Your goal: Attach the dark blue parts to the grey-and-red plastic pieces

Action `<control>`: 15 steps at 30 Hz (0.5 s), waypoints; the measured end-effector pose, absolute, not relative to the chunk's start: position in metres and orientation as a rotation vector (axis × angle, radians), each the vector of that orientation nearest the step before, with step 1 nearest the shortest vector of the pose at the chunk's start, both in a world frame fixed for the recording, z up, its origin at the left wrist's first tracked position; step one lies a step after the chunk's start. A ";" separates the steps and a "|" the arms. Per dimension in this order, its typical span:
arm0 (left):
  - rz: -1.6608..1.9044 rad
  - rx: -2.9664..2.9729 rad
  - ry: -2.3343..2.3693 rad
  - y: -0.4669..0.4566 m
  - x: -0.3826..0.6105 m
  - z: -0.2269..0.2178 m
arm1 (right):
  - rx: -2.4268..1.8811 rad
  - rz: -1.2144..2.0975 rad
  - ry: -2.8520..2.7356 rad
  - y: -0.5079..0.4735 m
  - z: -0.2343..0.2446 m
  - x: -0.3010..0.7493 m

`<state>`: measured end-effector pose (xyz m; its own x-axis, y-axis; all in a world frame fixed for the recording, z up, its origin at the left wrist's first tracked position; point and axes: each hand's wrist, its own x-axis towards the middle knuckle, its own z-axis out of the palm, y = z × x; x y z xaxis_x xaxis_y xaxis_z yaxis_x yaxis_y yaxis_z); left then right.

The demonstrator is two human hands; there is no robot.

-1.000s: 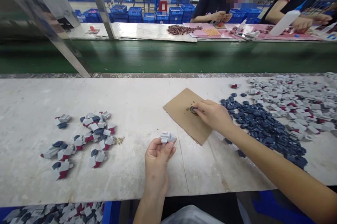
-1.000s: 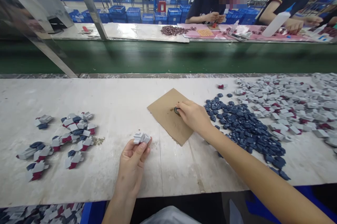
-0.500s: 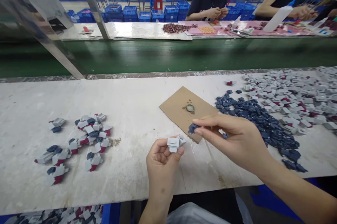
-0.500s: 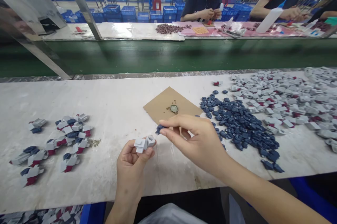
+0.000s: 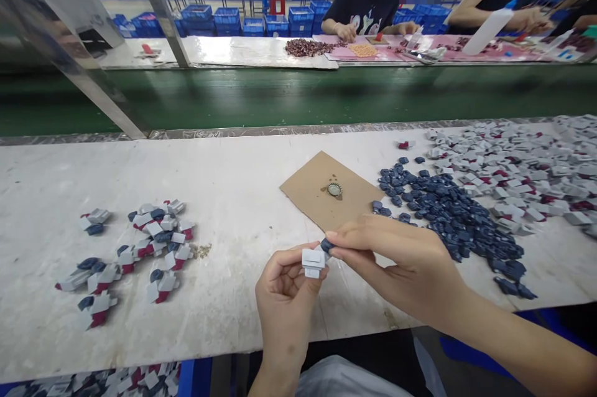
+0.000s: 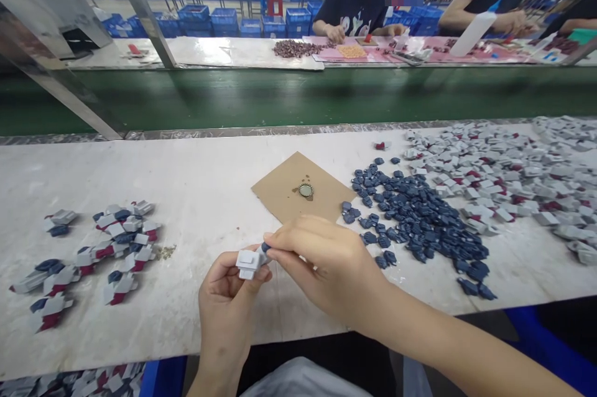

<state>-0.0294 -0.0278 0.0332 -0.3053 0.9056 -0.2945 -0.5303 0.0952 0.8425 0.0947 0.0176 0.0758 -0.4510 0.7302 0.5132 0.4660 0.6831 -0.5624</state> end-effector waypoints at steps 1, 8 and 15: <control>1.533 0.472 1.166 -0.028 -0.029 0.033 | -0.901 0.458 -2.132 0.017 0.074 0.094; 1.612 0.562 1.288 -0.030 -0.020 0.023 | -1.015 0.567 -1.911 0.010 0.052 0.089; 1.325 1.010 1.526 -0.034 -0.057 0.010 | -1.061 0.580 -1.974 -0.003 0.024 0.110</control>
<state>-0.0566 -0.0339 0.0098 -0.3083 0.9468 -0.0925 0.0410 0.1103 0.9930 0.1097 -0.0034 0.0244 -0.3247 0.8399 0.4348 0.4715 0.5423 -0.6954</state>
